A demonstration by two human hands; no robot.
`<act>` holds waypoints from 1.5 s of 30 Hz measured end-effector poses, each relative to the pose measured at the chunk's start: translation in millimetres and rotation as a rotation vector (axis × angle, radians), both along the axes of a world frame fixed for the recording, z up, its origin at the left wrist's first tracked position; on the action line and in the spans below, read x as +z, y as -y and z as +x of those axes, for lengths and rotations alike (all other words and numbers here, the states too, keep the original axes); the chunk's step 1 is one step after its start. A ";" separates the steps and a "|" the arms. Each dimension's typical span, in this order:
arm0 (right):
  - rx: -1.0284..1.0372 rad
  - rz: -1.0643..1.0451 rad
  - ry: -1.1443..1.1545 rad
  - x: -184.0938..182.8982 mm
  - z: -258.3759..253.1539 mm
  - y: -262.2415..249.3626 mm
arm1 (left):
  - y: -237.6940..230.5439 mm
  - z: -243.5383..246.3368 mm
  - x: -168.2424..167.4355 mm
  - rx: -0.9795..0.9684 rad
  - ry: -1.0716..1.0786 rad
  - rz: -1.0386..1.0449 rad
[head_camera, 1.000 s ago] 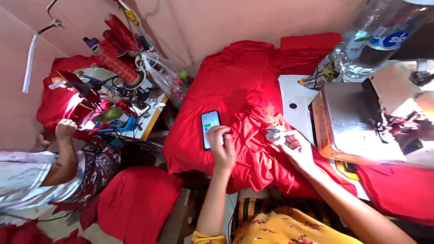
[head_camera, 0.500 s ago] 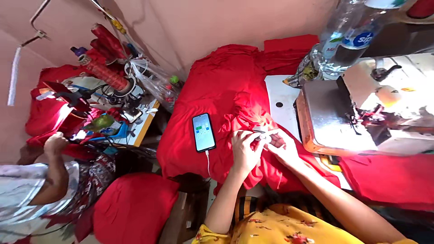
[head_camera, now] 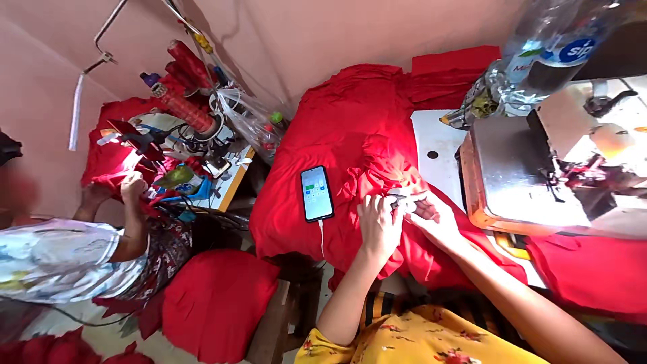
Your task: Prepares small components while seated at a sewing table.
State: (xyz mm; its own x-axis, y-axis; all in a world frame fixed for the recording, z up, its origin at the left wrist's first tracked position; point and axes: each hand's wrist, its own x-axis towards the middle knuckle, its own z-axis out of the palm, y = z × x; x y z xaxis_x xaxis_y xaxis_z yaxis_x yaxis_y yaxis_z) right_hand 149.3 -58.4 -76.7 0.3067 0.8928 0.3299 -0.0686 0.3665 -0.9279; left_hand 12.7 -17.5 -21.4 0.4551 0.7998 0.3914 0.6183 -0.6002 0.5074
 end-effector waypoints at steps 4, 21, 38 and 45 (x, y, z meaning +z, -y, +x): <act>-0.007 -0.002 0.035 0.4 -0.7 1.6 | 6.9 7.0 -12.5 0.060 0.073 0.173; 0.022 0.034 0.077 -0.6 1.4 0.5 | -0.1 2.9 -15.1 -0.020 0.188 0.030; -0.052 0.070 0.241 -7.5 1.0 0.9 | 11.7 -5.1 -26.8 0.007 0.358 0.031; -0.124 0.144 0.450 -7.3 0.7 1.8 | 8.6 -6.7 -30.5 0.000 0.375 0.028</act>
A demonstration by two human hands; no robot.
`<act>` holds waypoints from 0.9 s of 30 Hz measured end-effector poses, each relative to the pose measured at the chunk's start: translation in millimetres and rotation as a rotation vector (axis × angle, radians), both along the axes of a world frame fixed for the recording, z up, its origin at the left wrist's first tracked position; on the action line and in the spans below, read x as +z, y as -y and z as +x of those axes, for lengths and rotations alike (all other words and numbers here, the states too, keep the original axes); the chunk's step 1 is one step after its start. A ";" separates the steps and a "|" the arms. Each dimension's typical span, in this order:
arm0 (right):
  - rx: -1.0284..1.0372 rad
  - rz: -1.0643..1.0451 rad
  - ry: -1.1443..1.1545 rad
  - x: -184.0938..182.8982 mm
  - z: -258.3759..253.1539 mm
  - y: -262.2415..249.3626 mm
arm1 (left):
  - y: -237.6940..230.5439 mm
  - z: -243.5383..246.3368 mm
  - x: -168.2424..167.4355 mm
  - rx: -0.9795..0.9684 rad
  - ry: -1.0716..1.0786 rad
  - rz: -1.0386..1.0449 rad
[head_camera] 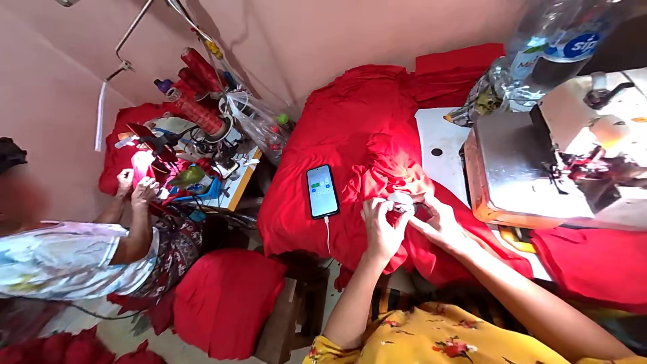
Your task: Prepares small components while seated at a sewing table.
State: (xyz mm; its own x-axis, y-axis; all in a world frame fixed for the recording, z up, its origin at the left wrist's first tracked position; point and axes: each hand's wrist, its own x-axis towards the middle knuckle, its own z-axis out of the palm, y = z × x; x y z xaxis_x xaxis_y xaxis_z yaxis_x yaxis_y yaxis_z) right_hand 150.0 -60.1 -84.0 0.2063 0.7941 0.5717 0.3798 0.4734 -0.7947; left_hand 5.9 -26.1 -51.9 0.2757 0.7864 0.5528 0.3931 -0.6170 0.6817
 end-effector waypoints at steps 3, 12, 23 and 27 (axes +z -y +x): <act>0.017 0.008 -0.006 -2.4 0.5 -0.6 | -7.7 -5.1 -1.2 -0.059 0.092 -0.042; 0.008 -0.008 0.025 -1.3 -0.1 -0.3 | -5.4 -8.3 1.5 0.004 -0.129 0.200; -0.004 -0.013 0.041 -2.4 -3.0 0.4 | 1.5 -3.7 -8.8 0.051 -0.082 0.293; 0.023 -0.001 0.005 -3.3 -2.5 -1.6 | -1.8 -4.7 -11.4 0.011 -0.035 0.252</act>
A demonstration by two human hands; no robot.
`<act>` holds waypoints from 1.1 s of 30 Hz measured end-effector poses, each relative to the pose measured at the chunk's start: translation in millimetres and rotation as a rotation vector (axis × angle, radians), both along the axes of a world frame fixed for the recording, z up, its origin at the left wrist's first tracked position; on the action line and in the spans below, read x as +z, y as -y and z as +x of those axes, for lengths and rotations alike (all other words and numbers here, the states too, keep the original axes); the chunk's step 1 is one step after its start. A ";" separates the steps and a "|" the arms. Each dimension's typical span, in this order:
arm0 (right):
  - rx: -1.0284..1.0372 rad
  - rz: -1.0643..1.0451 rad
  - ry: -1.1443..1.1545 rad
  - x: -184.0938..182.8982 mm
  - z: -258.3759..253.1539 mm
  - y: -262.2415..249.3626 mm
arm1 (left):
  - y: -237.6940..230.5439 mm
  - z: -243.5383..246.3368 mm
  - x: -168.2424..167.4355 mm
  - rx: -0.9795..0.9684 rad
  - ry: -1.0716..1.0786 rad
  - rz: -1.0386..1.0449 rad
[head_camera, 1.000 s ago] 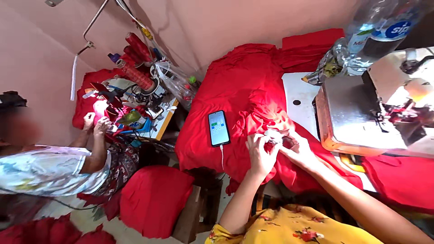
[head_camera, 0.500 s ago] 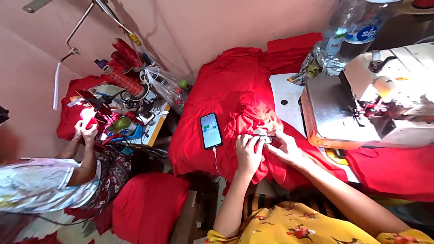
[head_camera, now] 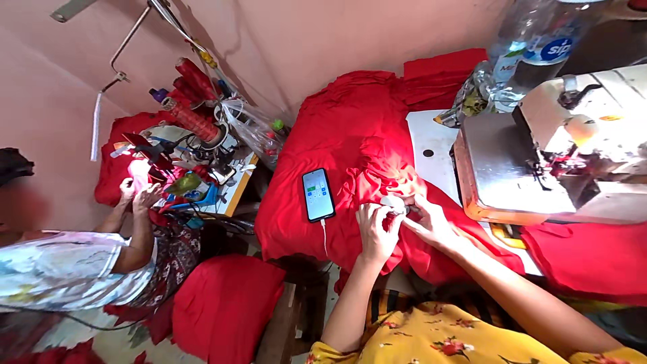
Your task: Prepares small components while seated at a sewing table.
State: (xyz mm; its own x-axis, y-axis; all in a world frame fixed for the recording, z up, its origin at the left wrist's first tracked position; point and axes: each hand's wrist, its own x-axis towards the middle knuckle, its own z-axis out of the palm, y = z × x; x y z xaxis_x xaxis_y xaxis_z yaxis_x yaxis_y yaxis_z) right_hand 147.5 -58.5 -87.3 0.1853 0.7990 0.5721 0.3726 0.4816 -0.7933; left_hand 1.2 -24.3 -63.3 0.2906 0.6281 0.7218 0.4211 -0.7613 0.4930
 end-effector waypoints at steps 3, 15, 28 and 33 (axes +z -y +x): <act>-0.009 -0.008 0.035 1.9 1.0 0.9 | -1.9 -0.9 1.5 -0.016 -0.002 -0.054; -0.013 0.039 0.126 4.1 -2.5 1.2 | -4.4 -8.4 6.1 0.000 -0.011 -0.085; -0.068 -0.054 0.226 12.3 -13.3 6.9 | 12.3 -1.2 -2.0 0.077 0.040 -0.160; -0.061 -0.063 0.237 13.5 -14.1 6.6 | 12.1 -1.5 1.1 0.081 0.011 -0.197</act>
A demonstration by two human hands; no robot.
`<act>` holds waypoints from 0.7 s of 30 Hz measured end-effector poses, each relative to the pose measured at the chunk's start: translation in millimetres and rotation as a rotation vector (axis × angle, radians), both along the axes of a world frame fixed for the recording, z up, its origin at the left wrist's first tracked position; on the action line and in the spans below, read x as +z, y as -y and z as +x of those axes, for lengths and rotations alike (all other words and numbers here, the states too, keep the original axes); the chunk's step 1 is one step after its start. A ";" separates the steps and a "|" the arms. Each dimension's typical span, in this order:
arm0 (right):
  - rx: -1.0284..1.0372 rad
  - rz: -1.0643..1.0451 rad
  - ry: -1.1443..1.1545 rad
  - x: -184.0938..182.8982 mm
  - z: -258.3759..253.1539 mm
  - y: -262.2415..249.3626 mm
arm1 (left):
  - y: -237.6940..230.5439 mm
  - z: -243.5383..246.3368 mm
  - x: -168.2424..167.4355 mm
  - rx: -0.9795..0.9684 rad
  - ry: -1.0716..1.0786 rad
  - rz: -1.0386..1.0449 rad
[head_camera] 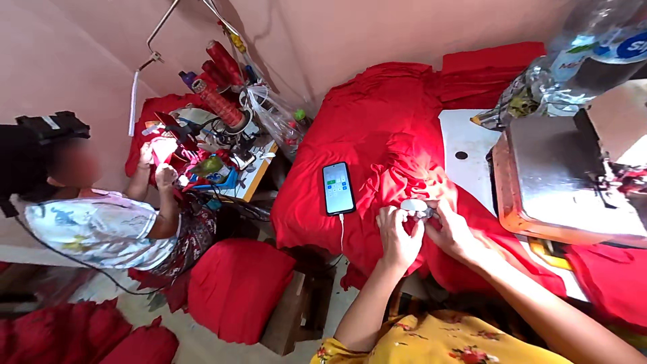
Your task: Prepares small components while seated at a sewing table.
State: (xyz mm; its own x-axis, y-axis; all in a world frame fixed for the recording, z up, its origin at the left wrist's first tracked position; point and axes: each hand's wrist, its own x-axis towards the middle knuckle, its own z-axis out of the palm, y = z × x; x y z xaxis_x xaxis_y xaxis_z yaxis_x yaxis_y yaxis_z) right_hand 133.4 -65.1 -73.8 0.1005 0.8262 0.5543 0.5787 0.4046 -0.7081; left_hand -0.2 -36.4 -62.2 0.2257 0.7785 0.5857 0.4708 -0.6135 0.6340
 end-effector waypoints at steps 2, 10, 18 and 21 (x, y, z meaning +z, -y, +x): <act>0.004 0.009 0.014 0.6 -0.2 0.3 | -0.5 0.1 1.8 -0.009 -0.001 -0.038; 0.011 0.048 0.027 -1.7 0.1 -1.5 | 1.4 -0.3 7.9 -0.034 -0.063 -0.164; 0.017 0.013 -0.123 -9.3 4.1 -2.2 | -0.8 0.1 3.4 -0.017 0.033 -0.116; 0.017 -0.011 -0.163 -10.2 5.5 -1.8 | -0.9 -0.7 3.1 -0.018 0.087 -0.095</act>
State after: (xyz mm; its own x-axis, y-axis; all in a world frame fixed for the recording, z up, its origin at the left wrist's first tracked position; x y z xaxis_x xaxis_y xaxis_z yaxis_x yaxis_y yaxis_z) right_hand 138.8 -63.3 -83.9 0.1742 0.8348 0.5223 0.4484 0.4050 -0.7968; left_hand -1.0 -35.4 -59.2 0.1919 0.8277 0.5274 0.4008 -0.5566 0.7277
